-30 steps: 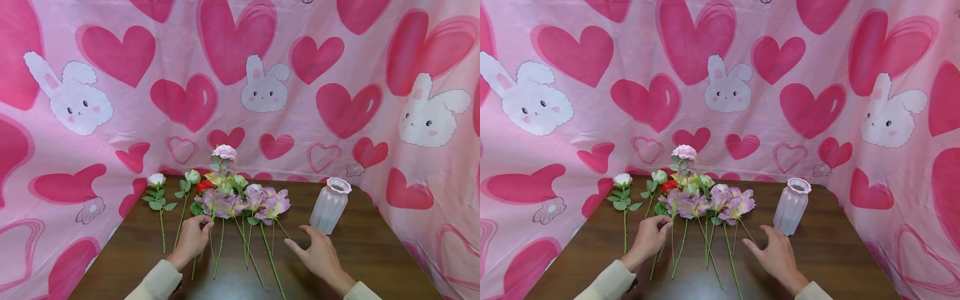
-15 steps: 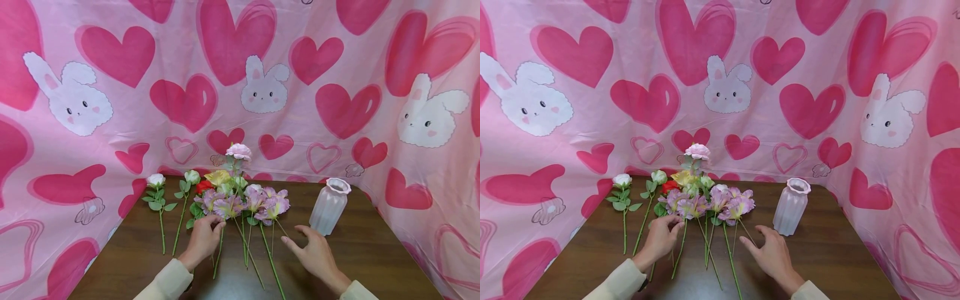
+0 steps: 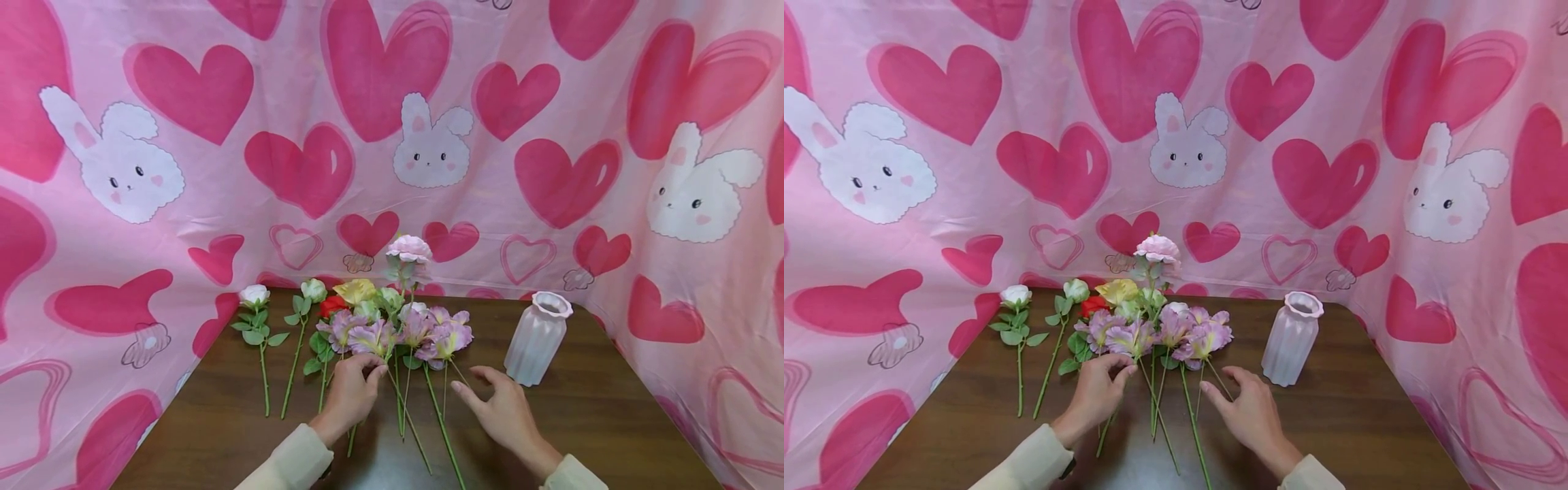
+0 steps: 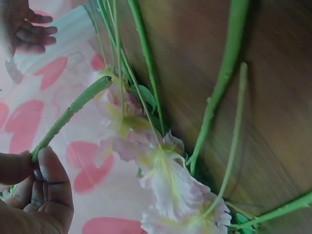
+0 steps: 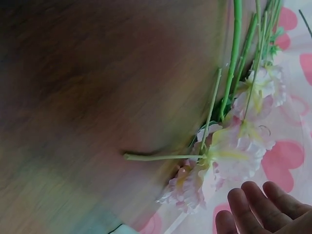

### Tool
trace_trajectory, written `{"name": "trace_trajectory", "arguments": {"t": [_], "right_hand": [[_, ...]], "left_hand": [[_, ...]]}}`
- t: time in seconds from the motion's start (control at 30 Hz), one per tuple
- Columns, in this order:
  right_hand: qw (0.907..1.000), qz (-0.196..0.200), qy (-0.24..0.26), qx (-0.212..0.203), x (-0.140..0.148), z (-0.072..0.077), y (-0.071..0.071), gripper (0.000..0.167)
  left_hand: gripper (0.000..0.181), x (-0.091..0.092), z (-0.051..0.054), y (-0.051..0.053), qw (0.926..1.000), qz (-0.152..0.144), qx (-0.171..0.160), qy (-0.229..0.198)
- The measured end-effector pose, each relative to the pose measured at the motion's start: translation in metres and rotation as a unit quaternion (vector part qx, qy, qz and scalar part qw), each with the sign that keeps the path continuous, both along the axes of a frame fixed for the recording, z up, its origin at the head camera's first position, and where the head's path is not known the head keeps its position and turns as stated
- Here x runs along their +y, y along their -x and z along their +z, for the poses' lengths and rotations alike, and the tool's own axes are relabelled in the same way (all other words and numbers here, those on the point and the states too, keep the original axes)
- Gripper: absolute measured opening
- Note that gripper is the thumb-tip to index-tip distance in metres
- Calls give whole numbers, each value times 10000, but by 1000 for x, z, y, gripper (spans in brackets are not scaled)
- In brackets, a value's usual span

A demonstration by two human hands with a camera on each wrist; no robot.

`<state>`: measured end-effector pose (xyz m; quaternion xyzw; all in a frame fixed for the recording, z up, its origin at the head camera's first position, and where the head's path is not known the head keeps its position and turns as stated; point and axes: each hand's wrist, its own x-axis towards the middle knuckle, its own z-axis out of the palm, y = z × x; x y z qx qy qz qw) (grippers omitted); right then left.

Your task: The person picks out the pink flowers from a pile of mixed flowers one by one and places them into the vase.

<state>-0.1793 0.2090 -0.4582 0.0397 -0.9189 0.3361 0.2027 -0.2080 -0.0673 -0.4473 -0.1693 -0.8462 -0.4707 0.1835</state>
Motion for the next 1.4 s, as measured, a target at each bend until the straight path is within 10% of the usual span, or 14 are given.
{"name": "trace_trajectory", "arguments": {"t": [1.4], "right_hand": [[9943,537,884,241,-26,11,4,20]], "left_hand": [[8,56,-9,-12,9969,-764,-6,-184]]}}
